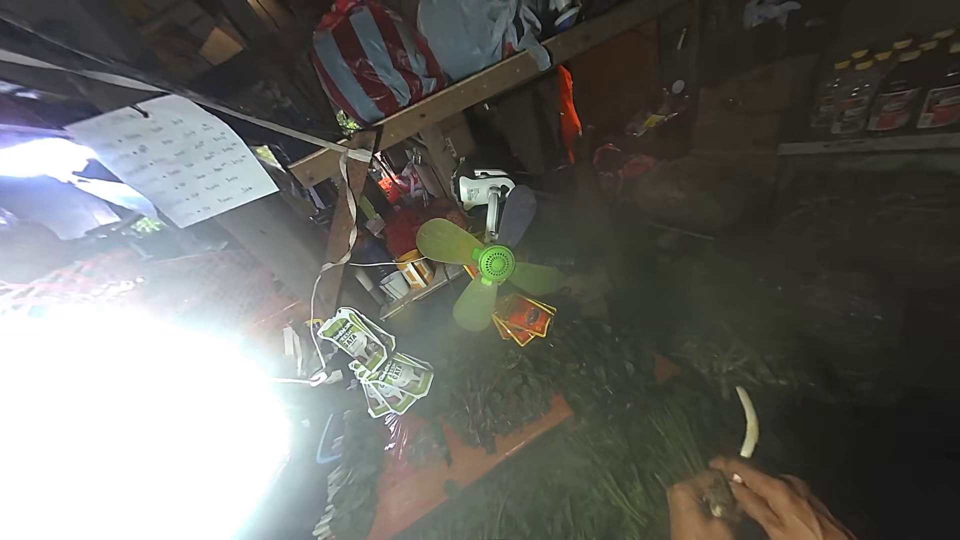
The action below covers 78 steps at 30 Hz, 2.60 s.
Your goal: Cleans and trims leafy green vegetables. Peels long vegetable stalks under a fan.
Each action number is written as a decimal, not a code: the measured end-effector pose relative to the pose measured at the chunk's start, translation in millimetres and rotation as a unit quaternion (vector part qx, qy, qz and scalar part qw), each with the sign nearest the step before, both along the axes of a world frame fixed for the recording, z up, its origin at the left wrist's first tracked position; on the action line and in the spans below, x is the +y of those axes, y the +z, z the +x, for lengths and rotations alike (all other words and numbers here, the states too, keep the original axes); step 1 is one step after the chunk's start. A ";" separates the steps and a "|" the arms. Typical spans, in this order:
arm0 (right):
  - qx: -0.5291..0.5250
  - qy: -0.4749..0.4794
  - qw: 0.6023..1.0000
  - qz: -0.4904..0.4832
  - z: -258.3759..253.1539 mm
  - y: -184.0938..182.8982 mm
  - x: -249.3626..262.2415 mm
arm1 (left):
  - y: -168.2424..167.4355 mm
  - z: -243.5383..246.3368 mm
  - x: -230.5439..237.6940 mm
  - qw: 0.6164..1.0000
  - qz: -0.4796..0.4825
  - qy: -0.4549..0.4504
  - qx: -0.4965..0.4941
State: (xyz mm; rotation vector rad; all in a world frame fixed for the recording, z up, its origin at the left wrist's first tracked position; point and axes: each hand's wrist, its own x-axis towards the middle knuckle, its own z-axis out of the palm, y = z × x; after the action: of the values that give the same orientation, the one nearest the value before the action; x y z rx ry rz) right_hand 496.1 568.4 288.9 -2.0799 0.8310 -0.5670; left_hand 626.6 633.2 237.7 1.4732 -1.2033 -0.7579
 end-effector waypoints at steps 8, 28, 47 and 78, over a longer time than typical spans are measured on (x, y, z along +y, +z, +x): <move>-0.053 -0.017 0.989 0.140 -8.7 -32.3 -21.4 | 2.2 -2.8 -2.2 0.996 0.030 -0.021 -0.077; -0.425 0.023 0.845 0.323 -19.3 -42.5 -41.4 | 5.0 -4.0 -24.9 0.998 -0.002 0.007 0.055; -0.236 -0.168 0.932 0.217 5.0 -22.2 -33.5 | 10.7 -27.4 -49.1 0.985 -0.043 0.100 0.132; -0.376 -0.053 0.812 0.443 0.3 6.9 -52.9 | 15.3 2.2 -60.4 0.968 -0.099 0.101 0.208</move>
State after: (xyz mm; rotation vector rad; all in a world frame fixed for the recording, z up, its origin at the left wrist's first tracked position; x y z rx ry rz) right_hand 496.4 515.5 295.8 -0.8310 0.5532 -0.7877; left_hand 628.8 572.8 252.9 1.1768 -0.7730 -0.7380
